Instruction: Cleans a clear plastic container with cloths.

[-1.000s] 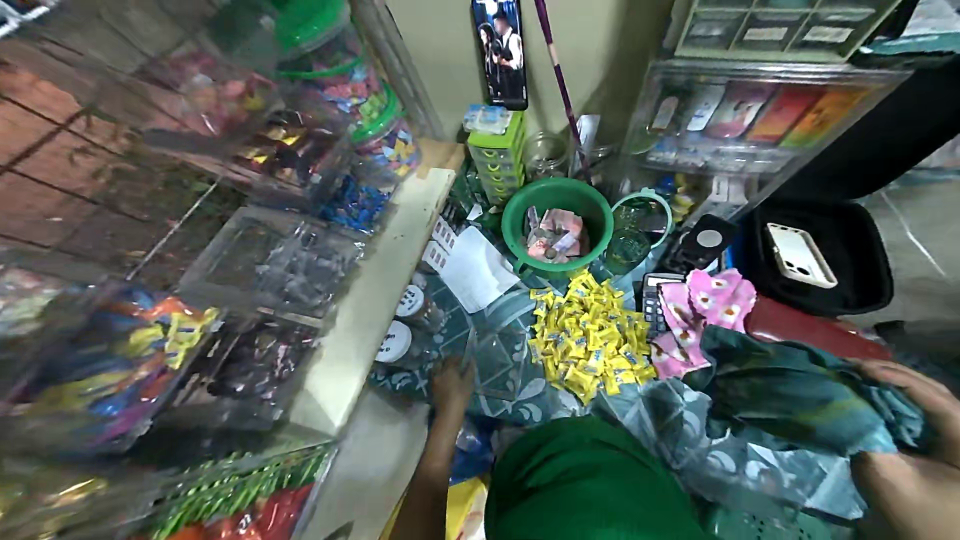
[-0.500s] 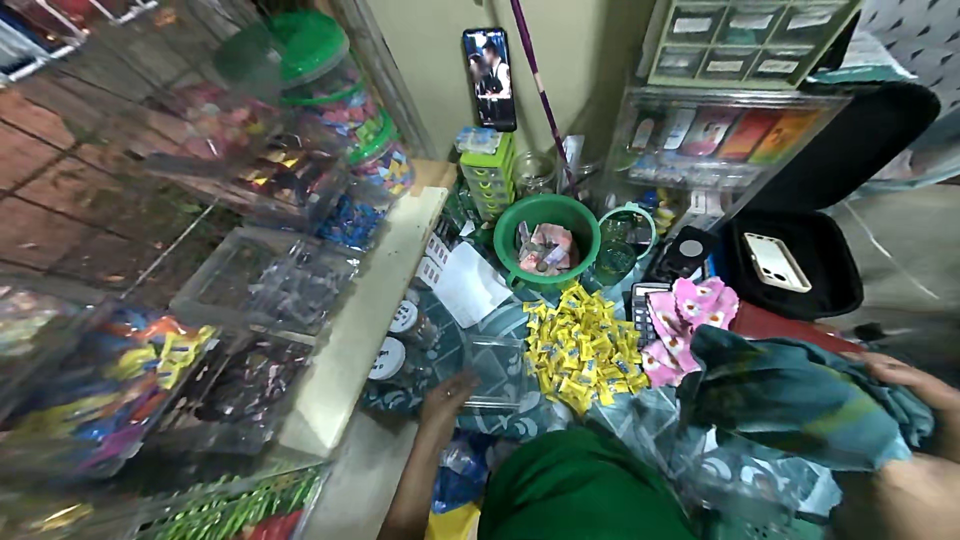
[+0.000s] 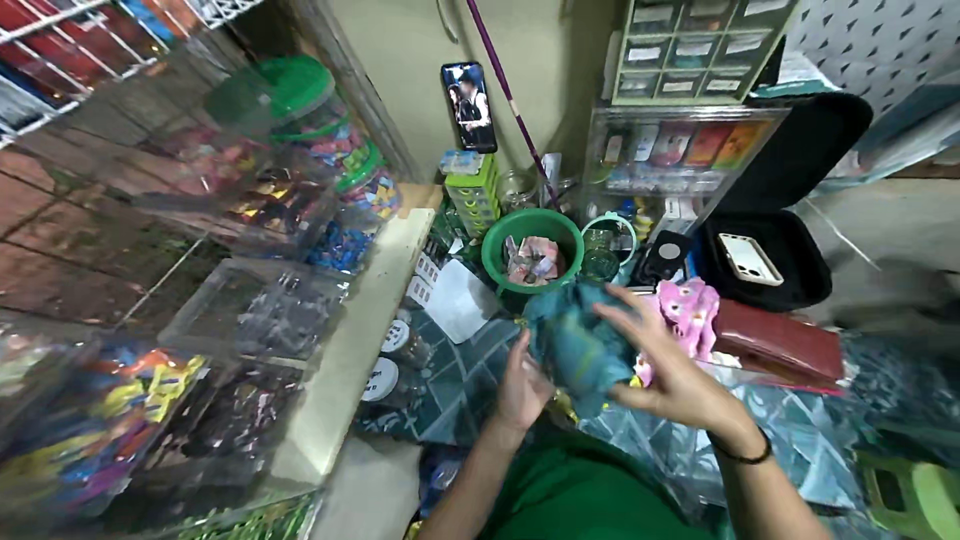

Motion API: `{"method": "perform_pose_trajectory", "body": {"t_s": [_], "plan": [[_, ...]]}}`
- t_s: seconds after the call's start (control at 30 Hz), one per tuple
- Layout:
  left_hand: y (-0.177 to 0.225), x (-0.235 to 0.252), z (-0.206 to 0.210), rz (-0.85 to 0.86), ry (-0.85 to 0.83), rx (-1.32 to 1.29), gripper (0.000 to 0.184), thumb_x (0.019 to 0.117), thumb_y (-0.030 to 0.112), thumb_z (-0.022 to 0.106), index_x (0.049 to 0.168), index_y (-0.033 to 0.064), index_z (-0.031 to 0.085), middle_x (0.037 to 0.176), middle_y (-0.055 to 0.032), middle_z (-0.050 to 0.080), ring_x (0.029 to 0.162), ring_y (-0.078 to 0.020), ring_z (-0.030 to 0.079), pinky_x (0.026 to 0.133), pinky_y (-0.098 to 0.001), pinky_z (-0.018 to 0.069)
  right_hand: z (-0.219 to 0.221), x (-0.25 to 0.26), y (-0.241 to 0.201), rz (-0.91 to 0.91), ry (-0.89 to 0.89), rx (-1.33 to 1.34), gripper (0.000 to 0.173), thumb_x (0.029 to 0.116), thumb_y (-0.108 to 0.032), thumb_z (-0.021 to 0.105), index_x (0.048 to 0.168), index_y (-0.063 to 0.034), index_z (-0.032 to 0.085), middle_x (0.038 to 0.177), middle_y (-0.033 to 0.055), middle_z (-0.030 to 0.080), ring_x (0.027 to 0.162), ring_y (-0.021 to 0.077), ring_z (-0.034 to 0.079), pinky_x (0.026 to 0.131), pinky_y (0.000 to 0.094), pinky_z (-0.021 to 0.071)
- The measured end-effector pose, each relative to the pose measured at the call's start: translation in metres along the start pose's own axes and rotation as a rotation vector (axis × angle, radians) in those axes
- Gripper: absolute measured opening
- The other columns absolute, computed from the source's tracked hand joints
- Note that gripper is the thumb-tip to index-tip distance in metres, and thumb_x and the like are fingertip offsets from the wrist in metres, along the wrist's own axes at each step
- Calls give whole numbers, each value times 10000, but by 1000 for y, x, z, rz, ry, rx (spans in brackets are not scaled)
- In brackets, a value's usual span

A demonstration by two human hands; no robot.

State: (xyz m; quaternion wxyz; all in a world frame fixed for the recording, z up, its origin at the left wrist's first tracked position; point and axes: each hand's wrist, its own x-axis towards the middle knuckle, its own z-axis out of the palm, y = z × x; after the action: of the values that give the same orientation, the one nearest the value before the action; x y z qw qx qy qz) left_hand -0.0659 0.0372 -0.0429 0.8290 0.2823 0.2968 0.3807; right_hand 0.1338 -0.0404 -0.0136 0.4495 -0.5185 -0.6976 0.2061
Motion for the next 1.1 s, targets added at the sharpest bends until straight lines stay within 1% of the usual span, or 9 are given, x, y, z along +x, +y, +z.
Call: {"method": "perform_pose_trajectory", "body": {"t_s": [0.07, 0.13, 0.23, 0.3, 0.43, 0.57, 0.67, 0.83, 1.1], "plan": [[-8, 1, 8, -45, -58, 31, 675, 1064, 567, 137, 1419, 101, 472, 1203, -71, 689, 1076, -156, 682, 886, -373, 595, 27, -3, 4, 73, -160, -46, 1018, 791, -628, 761, 1590, -125, 379, 1659, 289, 187, 1527, 495, 186, 1207, 663, 244], [-18, 5, 15, -55, -95, -4, 748, 1031, 644, 128, 1433, 97, 443, 1227, -59, 679, 1101, -127, 671, 902, -339, 587, 65, -7, 10, 10, 9, -215, 923, 847, -790, 549, 1506, -143, 525, 1591, 258, 382, 1450, 535, 327, 1141, 693, 307], [-27, 14, 18, -59, -114, 80, 738, 1007, 684, 196, 1397, 98, 416, 1206, -28, 655, 1098, -81, 645, 906, -305, 568, 82, -8, 24, -114, 216, -404, 682, 1004, -691, 340, 1352, -198, 660, 1369, 104, 649, 1241, 371, 581, 1042, 544, 449], [-30, 13, 24, -110, -123, 174, 775, 1006, 689, 180, 1426, 77, 401, 1211, -50, 647, 1088, -116, 650, 908, -344, 565, 65, -1, 36, -154, 248, -462, 535, 1050, -584, 370, 1267, -225, 703, 1277, 87, 692, 1109, 342, 633, 941, 517, 497], [-31, 15, 38, -41, -298, 235, 826, 1043, 595, 166, 1565, -40, 87, 1428, -142, 524, 1178, -191, 635, 998, -398, 545, 24, 26, 50, -48, 415, -590, 329, 1049, -306, 506, 1178, -159, 771, 1241, 93, 708, 1040, 355, 639, 852, 540, 502], [-21, 20, 38, -89, -287, 241, 938, 972, 736, 144, 1552, 1, 185, 1421, -107, 532, 1209, -172, 606, 977, -387, 545, 41, 18, 36, -68, 410, -637, 292, 1031, -244, 538, 1170, -112, 758, 1220, 90, 727, 1029, 349, 667, 853, 535, 524], [-14, 18, 50, -204, -47, 193, 774, 990, 706, 100, 1325, 110, 464, 1114, -43, 663, 1017, -130, 663, 826, -368, 580, 66, 3, 22, -149, 349, -602, 322, 1047, -282, 497, 1167, -141, 760, 1201, 56, 742, 993, 304, 678, 854, 471, 521], [-27, 22, 40, -100, -294, 182, 690, 1076, 501, 117, 1535, -5, 207, 1345, -112, 588, 1139, -176, 650, 949, -381, 566, 35, 22, 39, -42, 463, -693, 300, 1009, -245, 522, 1098, -136, 787, 1150, 58, 753, 948, 314, 682, 754, 488, 533], [-30, 27, 37, 20, -334, 61, 584, 1078, 380, 175, 1556, 50, 239, 1446, -105, 550, 1103, -158, 659, 894, -331, 554, 45, 14, 37, 264, 601, -762, 384, 1017, -228, 513, 1284, -18, 693, 1282, 197, 670, 995, 415, 657, 801, 562, 526]]}}
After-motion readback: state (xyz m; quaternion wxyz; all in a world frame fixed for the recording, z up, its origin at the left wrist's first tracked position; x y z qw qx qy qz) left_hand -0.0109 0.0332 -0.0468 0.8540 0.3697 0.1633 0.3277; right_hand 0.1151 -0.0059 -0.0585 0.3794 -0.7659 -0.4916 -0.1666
